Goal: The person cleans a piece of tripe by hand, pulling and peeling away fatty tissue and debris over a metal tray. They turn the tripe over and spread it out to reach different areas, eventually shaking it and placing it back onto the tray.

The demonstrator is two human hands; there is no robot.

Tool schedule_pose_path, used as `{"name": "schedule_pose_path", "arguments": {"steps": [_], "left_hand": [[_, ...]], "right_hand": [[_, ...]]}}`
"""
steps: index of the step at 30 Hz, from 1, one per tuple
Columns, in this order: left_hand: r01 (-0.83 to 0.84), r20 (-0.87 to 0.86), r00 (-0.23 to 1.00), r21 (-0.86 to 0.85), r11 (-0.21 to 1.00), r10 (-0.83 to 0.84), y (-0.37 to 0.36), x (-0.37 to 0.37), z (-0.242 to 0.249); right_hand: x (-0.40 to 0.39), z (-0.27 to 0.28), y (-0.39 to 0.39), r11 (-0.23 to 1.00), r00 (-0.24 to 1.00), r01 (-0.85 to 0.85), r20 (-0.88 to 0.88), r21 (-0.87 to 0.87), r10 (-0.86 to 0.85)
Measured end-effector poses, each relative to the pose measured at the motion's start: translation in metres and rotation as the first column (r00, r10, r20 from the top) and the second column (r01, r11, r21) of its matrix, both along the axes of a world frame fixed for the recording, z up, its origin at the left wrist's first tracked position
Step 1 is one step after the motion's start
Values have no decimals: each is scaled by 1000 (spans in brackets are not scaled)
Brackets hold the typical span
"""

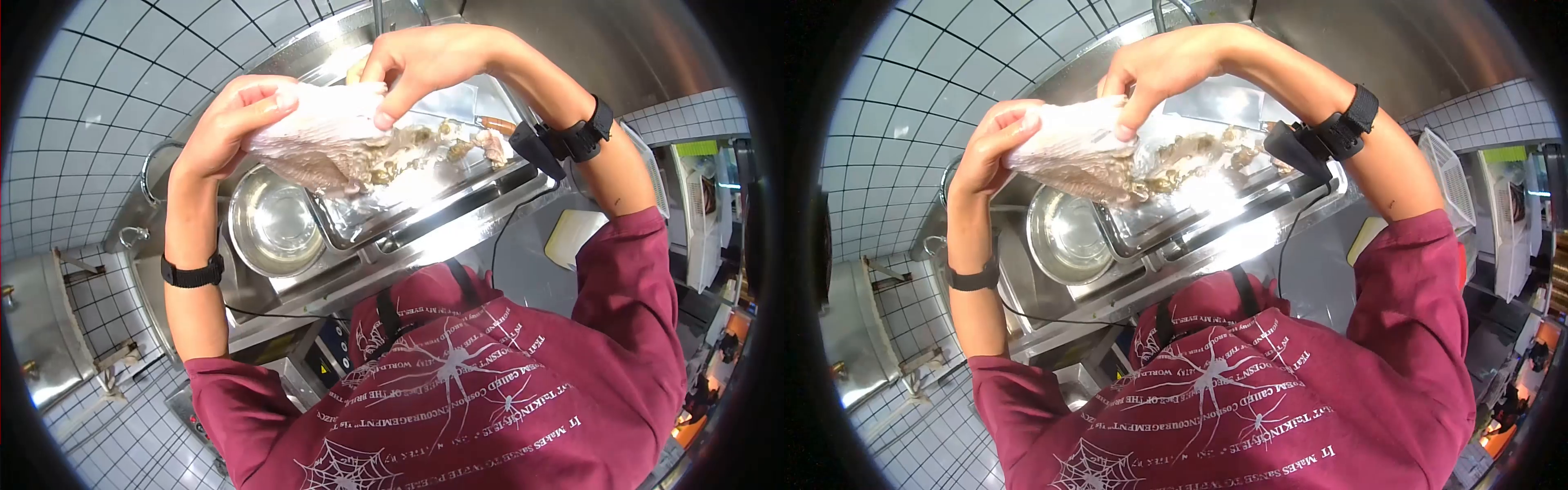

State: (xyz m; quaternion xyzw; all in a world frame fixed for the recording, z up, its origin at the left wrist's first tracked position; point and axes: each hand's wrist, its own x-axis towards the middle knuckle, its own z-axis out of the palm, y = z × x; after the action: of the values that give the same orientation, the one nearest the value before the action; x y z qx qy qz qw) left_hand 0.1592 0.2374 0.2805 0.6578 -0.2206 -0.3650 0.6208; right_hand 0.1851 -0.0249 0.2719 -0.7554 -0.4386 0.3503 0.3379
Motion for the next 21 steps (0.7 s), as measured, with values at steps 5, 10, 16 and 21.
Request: {"name": "schedule_pose_path", "arguments": {"steps": [5, 10, 16, 21], "left_hand": [[-204, 20, 979, -38, 978, 205, 13, -5, 5], [-283, 16, 959, -65, 957, 284, 24, -9, 7], [-316, 63, 946, -45, 948, 318, 28, -14, 14], [-337, 139, 930, -46, 940, 341, 33, -22, 20]], "right_hand": [[-3, -13, -1, 890, 949, 250, -277, 382, -147], [-18, -8, 11, 820, 906, 376, -358, 431, -227], [-15, -6, 23, 796, 902, 398, -351, 456, -250], [-30, 7, 35, 710, 854, 474, -469, 520, -226]]}}
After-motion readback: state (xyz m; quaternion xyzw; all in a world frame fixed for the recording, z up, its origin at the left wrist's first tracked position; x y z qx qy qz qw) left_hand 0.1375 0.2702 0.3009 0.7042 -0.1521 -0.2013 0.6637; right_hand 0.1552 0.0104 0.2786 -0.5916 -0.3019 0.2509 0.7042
